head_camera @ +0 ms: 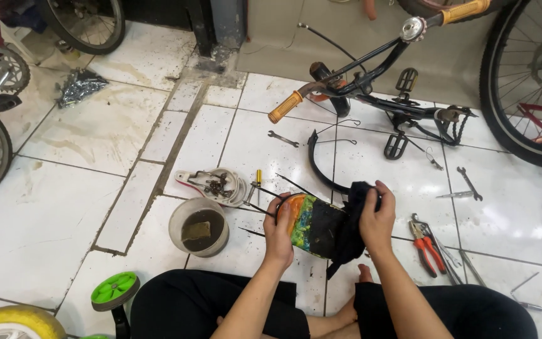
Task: The person sits on the floor and wipes a small metal part with a black cloth. They then pick up a colorful bicycle seat and wipe it thoroughly with the cloth, turning it over to clean different sides.
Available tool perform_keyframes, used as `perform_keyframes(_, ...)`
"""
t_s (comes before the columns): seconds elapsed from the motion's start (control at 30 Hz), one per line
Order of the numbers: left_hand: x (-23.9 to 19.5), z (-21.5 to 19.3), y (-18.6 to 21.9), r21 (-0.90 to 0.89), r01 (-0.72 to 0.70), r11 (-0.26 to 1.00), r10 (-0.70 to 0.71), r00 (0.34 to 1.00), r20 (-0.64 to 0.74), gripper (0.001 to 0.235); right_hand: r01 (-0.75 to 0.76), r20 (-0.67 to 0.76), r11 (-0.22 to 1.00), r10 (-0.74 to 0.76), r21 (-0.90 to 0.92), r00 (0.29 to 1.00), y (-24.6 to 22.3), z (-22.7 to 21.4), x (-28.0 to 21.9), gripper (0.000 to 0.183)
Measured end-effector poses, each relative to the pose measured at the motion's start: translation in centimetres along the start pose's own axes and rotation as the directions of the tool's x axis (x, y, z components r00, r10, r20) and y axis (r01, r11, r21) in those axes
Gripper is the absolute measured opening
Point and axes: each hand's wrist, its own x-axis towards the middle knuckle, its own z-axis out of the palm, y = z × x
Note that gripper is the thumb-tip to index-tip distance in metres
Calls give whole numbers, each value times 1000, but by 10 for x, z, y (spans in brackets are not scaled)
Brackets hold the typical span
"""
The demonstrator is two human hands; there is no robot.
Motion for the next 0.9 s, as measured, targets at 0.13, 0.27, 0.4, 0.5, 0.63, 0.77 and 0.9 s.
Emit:
perform_keyframes(0.13,4,2,6,-76,52,996,-59,994,-88,39,-76,-75,997,77,10,994,-36,-21,7,22)
perform_keyframes(0.27,11,-7,-5,-143,115,983,-139,974,-178,49,-42,34,999,43,-34,998,-64,-24,-10,21)
perform_keyframes(0.4,14,-12,-15,-219,211,953,-261,937,-231,61,114,391,992,-128,59,911,-89,-9,-34,24)
perform_keyframes(0.5,18,-21,-14,-294,188,937,-259,939,-225,64,497,432,868,-439,-23,788,-87,2,-48,32)
perform_keyframes(0.63,13,-23,-13,-257,168,952,-222,955,-197,53,584,206,805,-557,-102,804,-51,12,-20,26)
perform_keyframes(0.77,5,-13,-7,-202,189,961,-225,959,-173,52,496,151,863,-479,-97,865,-62,14,-31,27)
perform_keyframes(0.9,7,-9,-2,-177,115,977,-157,957,-242,48,577,296,816,-561,37,774,-77,8,-55,38)
